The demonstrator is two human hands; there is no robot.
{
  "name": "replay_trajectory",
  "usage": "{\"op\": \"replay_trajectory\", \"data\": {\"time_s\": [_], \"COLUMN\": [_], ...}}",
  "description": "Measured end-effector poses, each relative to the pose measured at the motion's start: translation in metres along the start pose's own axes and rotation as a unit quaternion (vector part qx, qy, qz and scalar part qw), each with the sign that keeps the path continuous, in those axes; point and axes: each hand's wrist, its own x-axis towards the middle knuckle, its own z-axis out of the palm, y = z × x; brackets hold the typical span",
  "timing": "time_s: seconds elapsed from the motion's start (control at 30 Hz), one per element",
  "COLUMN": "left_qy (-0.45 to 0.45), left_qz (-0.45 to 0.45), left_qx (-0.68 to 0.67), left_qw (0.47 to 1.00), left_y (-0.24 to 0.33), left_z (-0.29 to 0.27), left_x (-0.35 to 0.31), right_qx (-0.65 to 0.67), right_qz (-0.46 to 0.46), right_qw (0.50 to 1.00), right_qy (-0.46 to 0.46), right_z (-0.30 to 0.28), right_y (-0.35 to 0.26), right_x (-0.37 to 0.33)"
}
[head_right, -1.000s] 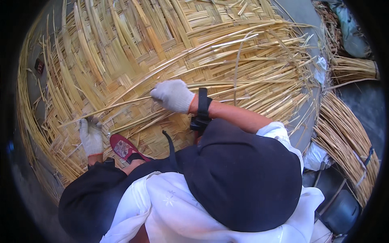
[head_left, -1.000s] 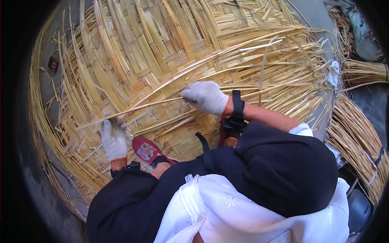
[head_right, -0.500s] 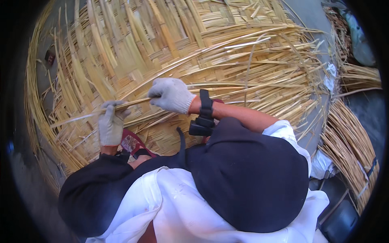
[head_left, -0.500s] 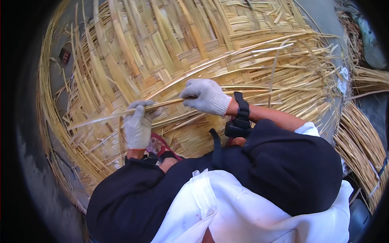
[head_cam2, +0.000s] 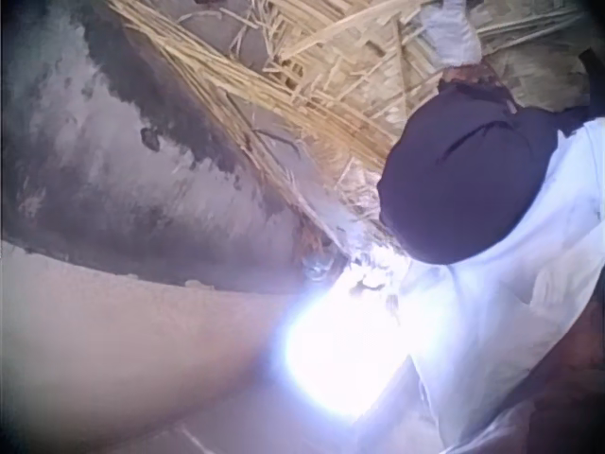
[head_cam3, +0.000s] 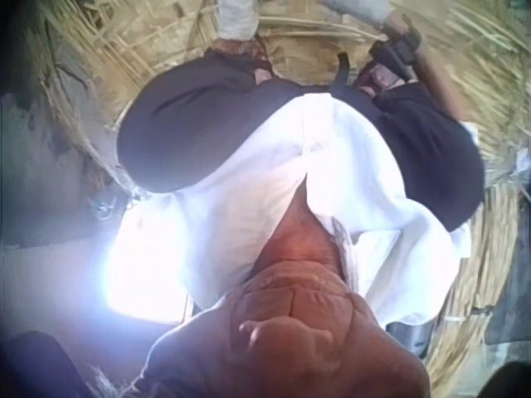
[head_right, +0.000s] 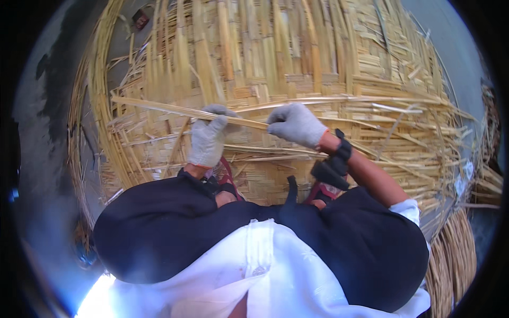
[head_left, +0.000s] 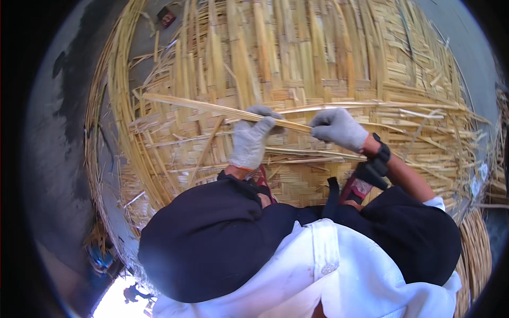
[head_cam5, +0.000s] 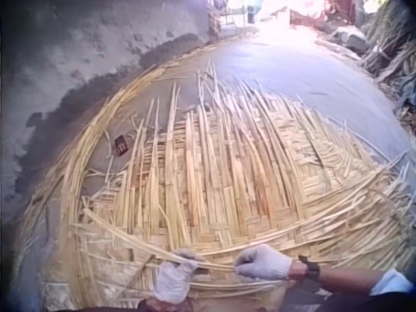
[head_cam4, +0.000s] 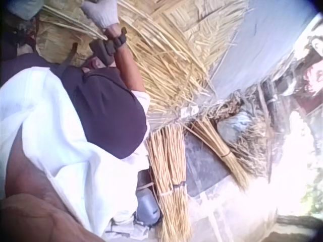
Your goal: The recorder is weaving thin bamboo or straw strips together to create a large circular mat on the floor.
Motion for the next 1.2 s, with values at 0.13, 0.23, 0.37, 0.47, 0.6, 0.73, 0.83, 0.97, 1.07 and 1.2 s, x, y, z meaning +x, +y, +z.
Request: {"op": "replay_trajectory", "data": {"time_s": [0.13, 0.23, 0.37, 0.47, 0.6, 0.73, 0.83, 0.97, 1.07, 1.2], "left_qy": [0.009, 0.063, 0.112, 0.121, 0.158, 0.187, -0.034, 0.157, 0.4, 0.428], "left_qz": [-0.001, 0.003, 0.014, 0.024, -0.013, -0.063, -0.11, 0.087, 0.175, 0.14], "left_qx": [-0.044, -0.037, 0.024, 0.0, -0.01, -0.014, 0.16, 0.399, 0.455, 0.663], "left_qw": [0.999, 0.997, 0.993, 0.992, 0.987, 0.98, 0.98, 0.899, 0.776, 0.597], "left_y": [0.006, 0.006, 0.014, 0.026, 0.035, 0.029, 0.03, 0.036, 0.038, 0.034], "left_z": [0.008, 0.01, 0.014, 0.031, 0.03, 0.015, -0.008, -0.092, -0.189, -0.257], "left_x": [0.005, 0.012, 0.026, 0.036, 0.043, 0.034, 0.006, -0.053, -0.103, -0.171], "right_qx": [0.162, 0.148, 0.052, -0.101, -0.284, -0.379, -0.243, -0.288, -0.29, -0.41], "right_qz": [0.08, 0.099, 0.055, -0.206, -0.333, -0.355, -0.157, -0.102, -0.06, -0.139], "right_qw": [0.979, 0.981, 0.996, 0.963, 0.876, 0.835, 0.957, 0.952, 0.954, 0.896], "right_qy": [-0.097, -0.083, -0.036, 0.139, 0.205, 0.183, -0.001, -0.032, -0.045, -0.099], "right_z": [-0.023, -0.019, -0.007, -0.01, -0.009, 0.001, -0.023, -0.03, -0.048, -0.084], "right_y": [-0.005, -0.017, -0.02, -0.02, -0.045, -0.049, -0.037, 0.005, 0.027, 0.004], "right_x": [0.004, 0.007, 0.017, 0.026, 0.027, 0.032, 0.019, -0.011, -0.02, -0.001]}}
